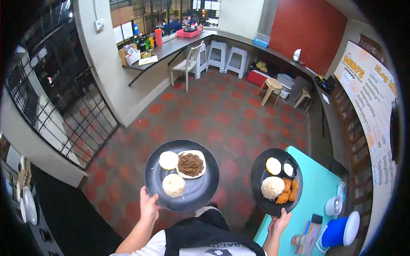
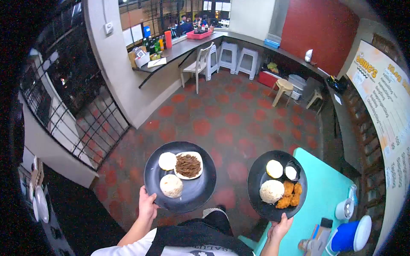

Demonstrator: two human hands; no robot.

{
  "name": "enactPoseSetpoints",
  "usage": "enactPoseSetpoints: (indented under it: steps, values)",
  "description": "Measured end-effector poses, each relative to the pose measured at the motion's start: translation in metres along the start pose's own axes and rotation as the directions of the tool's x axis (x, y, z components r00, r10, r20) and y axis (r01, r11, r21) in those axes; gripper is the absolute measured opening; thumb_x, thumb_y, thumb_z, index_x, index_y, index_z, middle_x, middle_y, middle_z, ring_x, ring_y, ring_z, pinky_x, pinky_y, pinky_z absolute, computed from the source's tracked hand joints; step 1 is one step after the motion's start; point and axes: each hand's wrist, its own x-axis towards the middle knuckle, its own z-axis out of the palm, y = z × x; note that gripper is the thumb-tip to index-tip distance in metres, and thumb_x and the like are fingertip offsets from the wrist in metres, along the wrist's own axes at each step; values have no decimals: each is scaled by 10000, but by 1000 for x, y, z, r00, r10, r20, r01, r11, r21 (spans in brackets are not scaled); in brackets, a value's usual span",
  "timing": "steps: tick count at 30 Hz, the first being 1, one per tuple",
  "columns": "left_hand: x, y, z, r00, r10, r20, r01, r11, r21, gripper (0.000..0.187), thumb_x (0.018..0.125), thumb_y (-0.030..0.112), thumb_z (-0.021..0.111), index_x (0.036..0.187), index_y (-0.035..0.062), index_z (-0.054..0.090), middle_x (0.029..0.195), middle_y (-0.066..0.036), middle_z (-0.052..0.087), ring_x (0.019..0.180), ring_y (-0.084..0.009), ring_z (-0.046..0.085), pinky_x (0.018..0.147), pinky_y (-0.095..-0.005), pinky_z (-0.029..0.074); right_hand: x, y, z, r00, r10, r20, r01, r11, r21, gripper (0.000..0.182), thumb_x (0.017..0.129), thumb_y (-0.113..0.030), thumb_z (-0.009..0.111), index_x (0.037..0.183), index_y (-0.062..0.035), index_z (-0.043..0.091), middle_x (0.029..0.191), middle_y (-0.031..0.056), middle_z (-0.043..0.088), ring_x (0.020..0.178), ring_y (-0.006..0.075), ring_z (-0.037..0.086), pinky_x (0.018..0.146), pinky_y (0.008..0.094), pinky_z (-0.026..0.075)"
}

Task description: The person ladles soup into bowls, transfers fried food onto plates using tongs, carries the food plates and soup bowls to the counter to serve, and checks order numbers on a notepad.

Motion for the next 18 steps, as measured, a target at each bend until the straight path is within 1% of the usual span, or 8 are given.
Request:
enactPoseSetpoints:
  steps: [1, 4, 5, 8, 9, 11, 15, 18]
  values:
    - [23, -7, 25, 999, 16, -28, -17, 999, -37, 417, 836, -65, 463, 1221, 60, 363, 1149, -138, 534, 867, -200, 651, 481, -251, 565, 25, 4, 12, 1000, -17, -26, 17, 1000, -15, 374, 913, -80, 469, 1277, -18, 415, 1171, 143, 560, 920, 240, 630, 749, 360, 558]
    - [101, -14, 77, 997, 5, 72, -1, 998, -59, 400, 841, -55, 472, 1208, 64, 368, 1134, -132, 535, 885, -209, 646, 537, -309, 596, 103, 27, 42, 997, -79, 15, 80, 995, -56, 364, 915, -94, 469, 1268, -21, 423, 1153, 134, 565, 900, 219, 623, 669, 341, 557]
    - [123, -18, 103, 997, 40, 62, -35, 996, -80, 379, 848, -41, 486, 1194, 65, 373, 1128, -129, 536, 896, -221, 642, 599, -363, 611, 120, 19, 80, 994, -99, -34, 97, 993, -68, 348, 921, -90, 457, 1261, -22, 430, 1152, 126, 564, 878, 201, 617, 597, 315, 542]
    - [181, -30, 168, 1000, -1, 21, 3, 995, -99, 367, 869, -49, 444, 1203, 76, 360, 1157, -118, 505, 968, -230, 602, 648, -390, 609, 197, 26, 134, 999, -4, -54, 0, 997, -83, 363, 926, -122, 484, 1278, -57, 430, 1105, 107, 600, 839, 198, 647, 530, 279, 542]
    - [204, -36, 175, 997, -11, 75, 18, 995, -96, 357, 867, -60, 437, 1189, 77, 366, 1160, -110, 505, 972, -222, 594, 655, -385, 606, 217, 38, 146, 999, -29, -43, 27, 999, -44, 357, 927, -125, 487, 1274, -62, 432, 1104, 104, 601, 824, 196, 647, 523, 281, 544]
    - [250, -52, 196, 998, 58, 23, -55, 992, -111, 373, 862, -20, 488, 1204, 66, 366, 1149, -113, 524, 941, -232, 625, 636, -389, 610, 274, 57, 169, 999, -46, -5, 46, 999, -6, 345, 930, -132, 492, 1265, -71, 438, 1100, 98, 604, 795, 193, 648, 509, 285, 548]
    - [334, -51, 268, 997, 74, 23, -71, 992, -103, 381, 860, -47, 458, 1214, 63, 369, 1165, -110, 505, 966, -215, 610, 653, -352, 608, 396, 78, 240, 997, -76, 36, 78, 994, -81, 326, 929, -138, 495, 1247, -75, 456, 1076, 90, 611, 800, 190, 654, 512, 287, 557]
    - [426, -42, 326, 997, 81, -19, -83, 982, -169, 401, 865, -51, 450, 1237, 71, 362, 1159, -106, 504, 962, -203, 610, 629, -327, 609, 474, 85, 323, 999, -2, 46, 8, 989, -146, 407, 923, -82, 479, 1322, -52, 404, 1205, 137, 552, 995, 240, 616, 691, 356, 567]
